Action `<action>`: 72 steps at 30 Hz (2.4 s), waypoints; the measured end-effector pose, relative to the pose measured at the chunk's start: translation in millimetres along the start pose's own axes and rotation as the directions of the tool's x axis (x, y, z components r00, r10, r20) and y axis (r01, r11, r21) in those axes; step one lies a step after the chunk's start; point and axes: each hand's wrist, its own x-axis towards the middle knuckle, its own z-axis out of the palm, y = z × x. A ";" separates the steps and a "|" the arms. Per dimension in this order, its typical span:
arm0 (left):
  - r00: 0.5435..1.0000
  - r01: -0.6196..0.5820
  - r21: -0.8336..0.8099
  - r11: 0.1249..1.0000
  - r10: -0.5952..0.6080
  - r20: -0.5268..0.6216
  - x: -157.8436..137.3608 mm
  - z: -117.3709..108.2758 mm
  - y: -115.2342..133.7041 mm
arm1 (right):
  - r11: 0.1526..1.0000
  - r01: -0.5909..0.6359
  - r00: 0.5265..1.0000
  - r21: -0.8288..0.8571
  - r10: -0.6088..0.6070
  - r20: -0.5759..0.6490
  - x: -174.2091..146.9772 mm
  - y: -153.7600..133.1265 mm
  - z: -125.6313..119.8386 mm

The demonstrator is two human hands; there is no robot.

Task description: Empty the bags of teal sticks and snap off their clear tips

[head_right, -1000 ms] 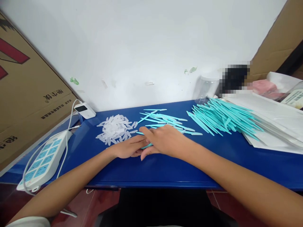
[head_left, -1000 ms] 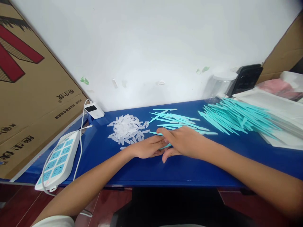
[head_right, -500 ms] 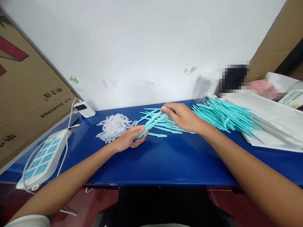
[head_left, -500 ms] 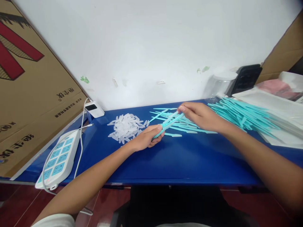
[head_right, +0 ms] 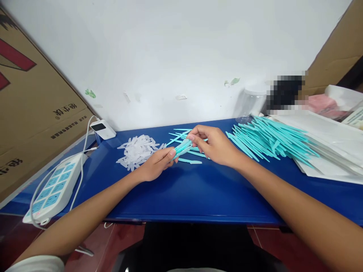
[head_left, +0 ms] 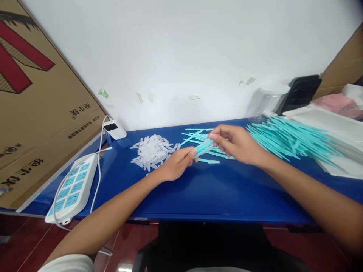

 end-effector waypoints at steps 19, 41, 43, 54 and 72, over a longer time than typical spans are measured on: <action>0.996 0.010 -0.043 0.999 -0.006 0.084 1.5 -1.4 10.2 | 0.999 0.041 0.997 -0.030 -0.039 0.063 1.4 -6.8 -16.8; 0.954 -0.104 -0.130 0.986 0.062 -0.292 6.1 -17.3 -5.1 | 0.976 -0.169 0.960 0.139 0.131 0.246 4.5 7.0 33.1; 0.944 -0.104 -0.070 0.992 0.077 -0.320 6.5 -15.8 -6.0 | 0.949 -0.190 0.953 0.252 0.117 0.279 3.2 5.4 48.5; 0.946 -0.092 0.229 0.969 0.157 -0.283 2.0 -3.3 -2.1 | 0.919 -0.131 0.991 0.372 0.135 0.013 0.9 -5.2 39.8; 0.916 0.017 0.510 0.860 0.191 -0.353 -0.1 1.5 6.0 | 0.911 -0.178 0.981 0.373 0.195 -0.010 3.1 -14.2 26.5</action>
